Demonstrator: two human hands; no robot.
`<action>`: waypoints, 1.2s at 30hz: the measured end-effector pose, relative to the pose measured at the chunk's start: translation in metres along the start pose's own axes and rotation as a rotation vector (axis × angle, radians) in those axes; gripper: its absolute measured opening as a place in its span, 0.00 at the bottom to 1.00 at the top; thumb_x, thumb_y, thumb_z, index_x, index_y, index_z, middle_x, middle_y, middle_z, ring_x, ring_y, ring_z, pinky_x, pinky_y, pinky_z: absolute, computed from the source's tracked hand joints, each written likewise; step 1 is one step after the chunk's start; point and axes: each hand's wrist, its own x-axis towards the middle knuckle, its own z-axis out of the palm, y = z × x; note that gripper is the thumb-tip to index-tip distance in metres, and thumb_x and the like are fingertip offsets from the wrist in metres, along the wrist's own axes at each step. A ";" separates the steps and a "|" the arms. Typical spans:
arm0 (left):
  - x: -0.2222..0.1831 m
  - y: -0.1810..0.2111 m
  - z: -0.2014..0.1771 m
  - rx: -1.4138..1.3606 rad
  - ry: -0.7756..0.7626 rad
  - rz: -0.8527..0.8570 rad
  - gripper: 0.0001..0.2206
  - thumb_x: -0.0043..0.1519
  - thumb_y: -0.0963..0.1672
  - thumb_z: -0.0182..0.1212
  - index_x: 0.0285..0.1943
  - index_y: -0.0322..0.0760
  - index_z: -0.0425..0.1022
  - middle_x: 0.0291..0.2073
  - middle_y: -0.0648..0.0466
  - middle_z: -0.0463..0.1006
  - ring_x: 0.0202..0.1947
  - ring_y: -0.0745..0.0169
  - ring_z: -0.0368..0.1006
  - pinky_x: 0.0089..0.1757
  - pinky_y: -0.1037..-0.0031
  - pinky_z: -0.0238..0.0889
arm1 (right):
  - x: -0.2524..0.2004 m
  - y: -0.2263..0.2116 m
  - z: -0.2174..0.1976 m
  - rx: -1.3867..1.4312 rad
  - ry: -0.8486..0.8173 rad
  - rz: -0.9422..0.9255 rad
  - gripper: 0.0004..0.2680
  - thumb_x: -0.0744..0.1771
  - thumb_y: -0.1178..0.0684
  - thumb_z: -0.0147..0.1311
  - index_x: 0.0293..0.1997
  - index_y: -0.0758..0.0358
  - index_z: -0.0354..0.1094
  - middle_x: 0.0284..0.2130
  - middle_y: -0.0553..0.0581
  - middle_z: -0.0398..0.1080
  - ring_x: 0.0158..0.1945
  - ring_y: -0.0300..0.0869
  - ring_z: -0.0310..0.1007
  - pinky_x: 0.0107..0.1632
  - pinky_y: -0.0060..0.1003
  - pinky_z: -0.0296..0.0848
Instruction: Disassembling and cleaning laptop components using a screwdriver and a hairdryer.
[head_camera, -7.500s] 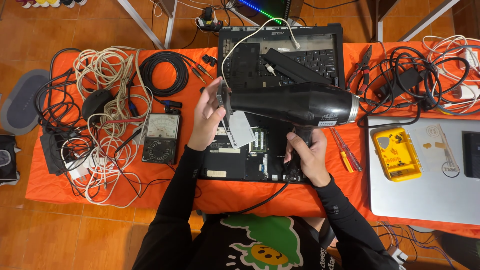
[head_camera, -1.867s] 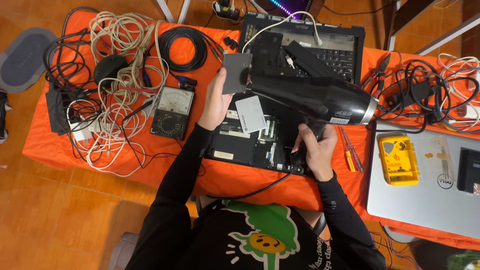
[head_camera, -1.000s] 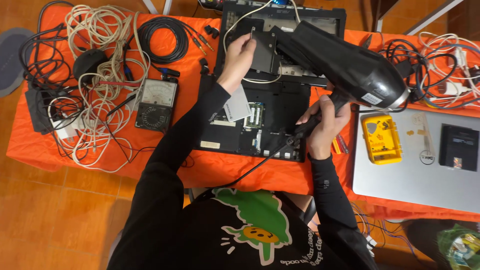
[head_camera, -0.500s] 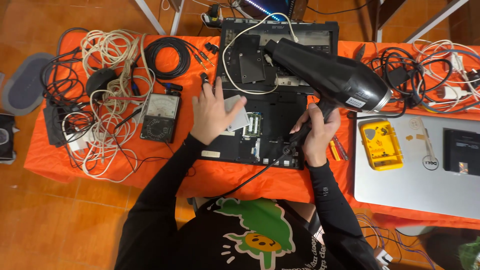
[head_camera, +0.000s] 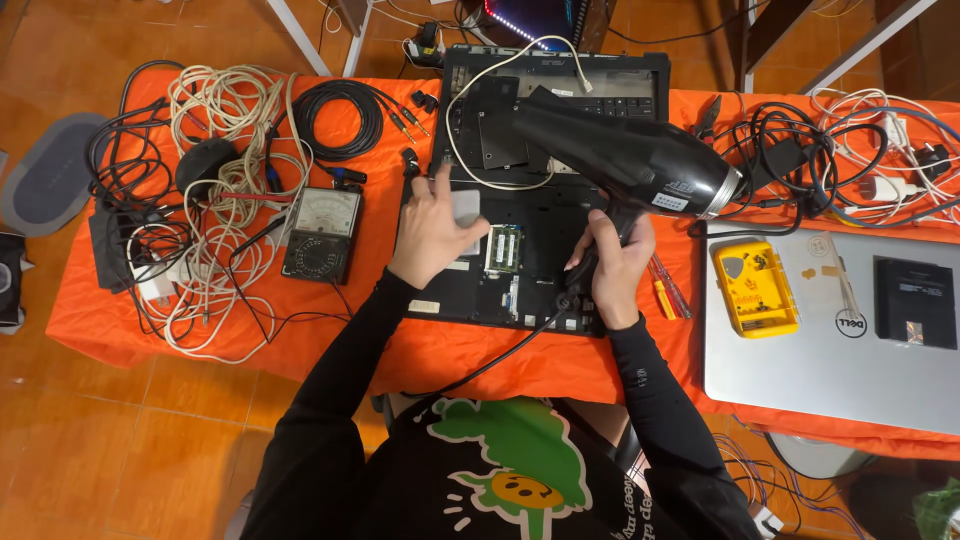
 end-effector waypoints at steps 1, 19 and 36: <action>0.001 -0.007 0.004 0.000 -0.001 0.000 0.43 0.49 0.53 0.71 0.66 0.16 0.61 0.41 0.27 0.70 0.30 0.32 0.77 0.35 0.56 0.74 | -0.001 0.001 -0.001 0.000 0.000 0.001 0.05 0.69 0.60 0.50 0.40 0.68 0.56 0.21 0.57 0.64 0.17 0.41 0.65 0.21 0.35 0.69; 0.039 -0.059 0.011 -1.866 -0.039 -0.200 0.29 0.73 0.54 0.35 0.81 0.45 0.44 0.67 0.45 0.67 0.59 0.50 0.71 0.58 0.57 0.68 | -0.010 0.000 0.006 -0.110 -0.158 0.066 0.04 0.70 0.62 0.49 0.40 0.69 0.58 0.22 0.57 0.65 0.19 0.42 0.67 0.23 0.35 0.70; 0.030 -0.058 0.007 -1.686 0.181 -0.047 0.32 0.70 0.50 0.59 0.80 0.41 0.48 0.62 0.40 0.67 0.66 0.33 0.69 0.62 0.42 0.70 | -0.014 -0.003 0.019 -0.186 -0.227 0.155 0.02 0.69 0.62 0.50 0.41 0.70 0.62 0.21 0.55 0.66 0.18 0.40 0.66 0.23 0.32 0.68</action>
